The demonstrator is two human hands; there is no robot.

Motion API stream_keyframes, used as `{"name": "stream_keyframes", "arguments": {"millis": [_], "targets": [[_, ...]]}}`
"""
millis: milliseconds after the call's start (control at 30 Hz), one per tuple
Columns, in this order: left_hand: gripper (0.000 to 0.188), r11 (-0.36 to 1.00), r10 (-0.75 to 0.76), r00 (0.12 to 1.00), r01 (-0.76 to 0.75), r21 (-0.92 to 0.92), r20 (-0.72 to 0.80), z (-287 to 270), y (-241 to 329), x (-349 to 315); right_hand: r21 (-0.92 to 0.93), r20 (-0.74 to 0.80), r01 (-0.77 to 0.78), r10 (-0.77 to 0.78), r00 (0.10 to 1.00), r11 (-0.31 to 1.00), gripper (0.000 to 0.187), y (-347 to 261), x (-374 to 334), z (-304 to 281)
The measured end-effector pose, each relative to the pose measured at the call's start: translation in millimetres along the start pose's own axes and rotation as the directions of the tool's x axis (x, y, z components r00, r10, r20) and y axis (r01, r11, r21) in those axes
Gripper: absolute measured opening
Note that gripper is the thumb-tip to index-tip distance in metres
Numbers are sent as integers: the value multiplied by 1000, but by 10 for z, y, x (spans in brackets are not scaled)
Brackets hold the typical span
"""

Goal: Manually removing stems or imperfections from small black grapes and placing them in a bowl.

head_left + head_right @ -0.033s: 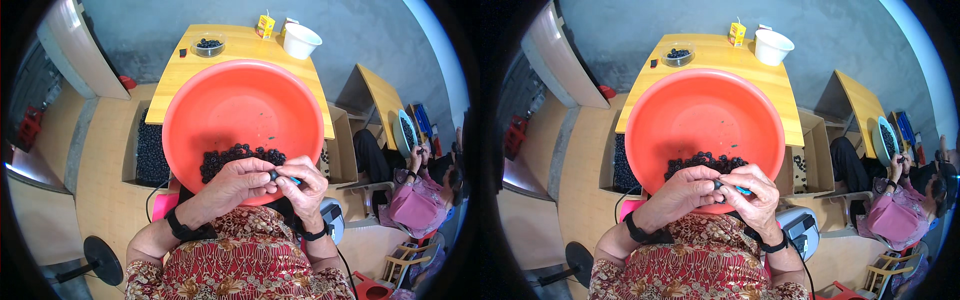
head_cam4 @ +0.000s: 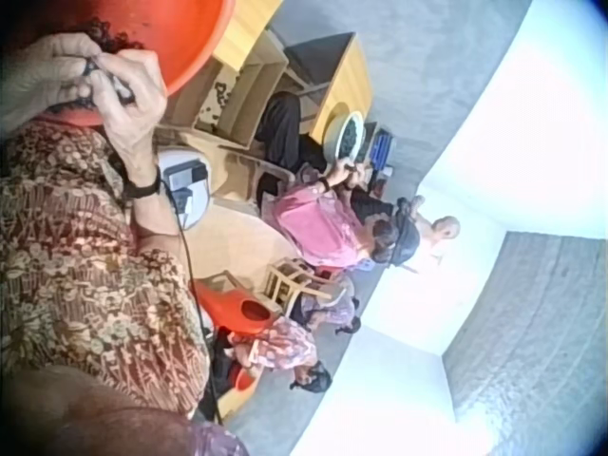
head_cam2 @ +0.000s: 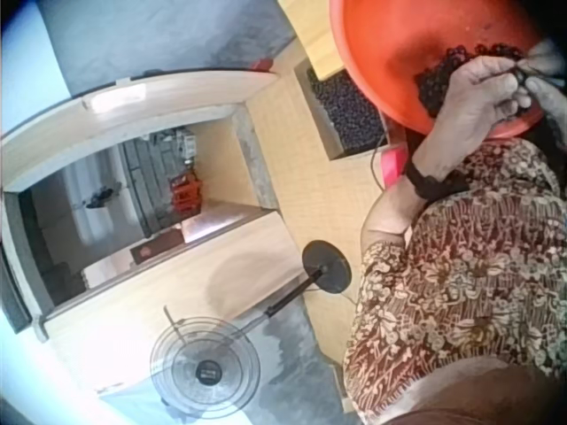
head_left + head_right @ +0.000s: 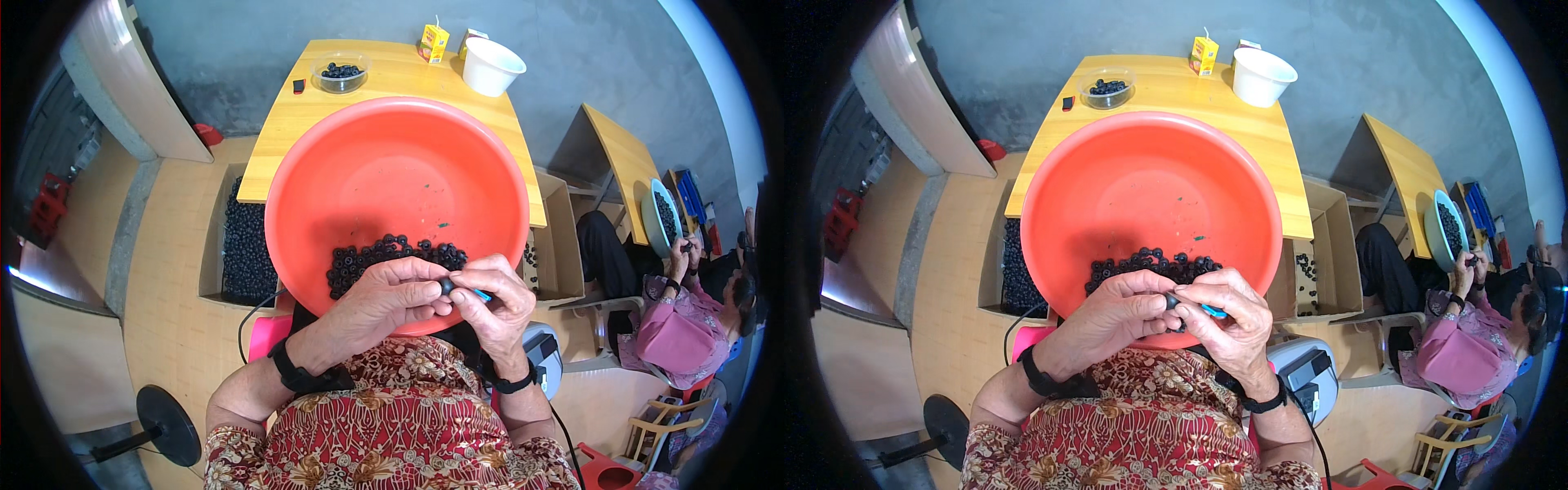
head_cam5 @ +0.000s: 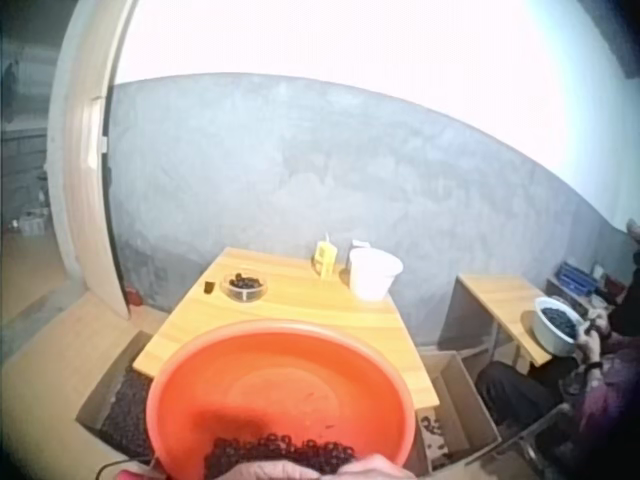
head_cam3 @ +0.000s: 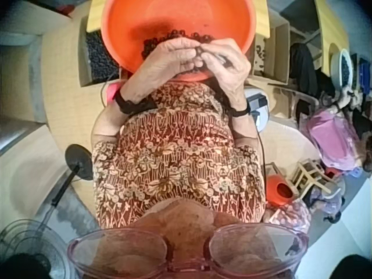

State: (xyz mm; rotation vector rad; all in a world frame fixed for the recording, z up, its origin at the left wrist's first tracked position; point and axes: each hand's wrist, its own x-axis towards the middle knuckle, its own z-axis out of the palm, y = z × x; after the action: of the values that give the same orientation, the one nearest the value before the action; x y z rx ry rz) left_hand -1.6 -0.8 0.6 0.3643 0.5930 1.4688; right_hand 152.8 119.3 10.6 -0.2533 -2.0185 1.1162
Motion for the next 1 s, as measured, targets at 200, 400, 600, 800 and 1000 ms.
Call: {"name": "stream_keyframes", "arguments": {"millis": [200, 400, 600, 800, 1000], "targets": [[22, 999, 33, 999, -33, -26, -12, 27, -14, -31, -64, -14, 24, -25, 1000, 998, 27, -82, 5, 43], [21, 976, 126, 992, -121, 184, -16, 45, -3, -51, -159, 2, 171, -173, 985, 972, 35, -38, -8, 33], [18, 982, 142, 988, -132, 139, -66, 56, -61, -49, -240, 29, 303, -305, 952, 922, 37, -20, -5, 35], [19, 981, 165, 984, -156, 116, -72, 45, -37, -55, -303, 99, 345, -331, 938, 888, 35, -93, 26, -11], [17, 991, 133, 991, -132, 37, -28, 32, -6, -65, -376, 73, 382, -385, 920, 844, 35, -58, 43, -46]]}}
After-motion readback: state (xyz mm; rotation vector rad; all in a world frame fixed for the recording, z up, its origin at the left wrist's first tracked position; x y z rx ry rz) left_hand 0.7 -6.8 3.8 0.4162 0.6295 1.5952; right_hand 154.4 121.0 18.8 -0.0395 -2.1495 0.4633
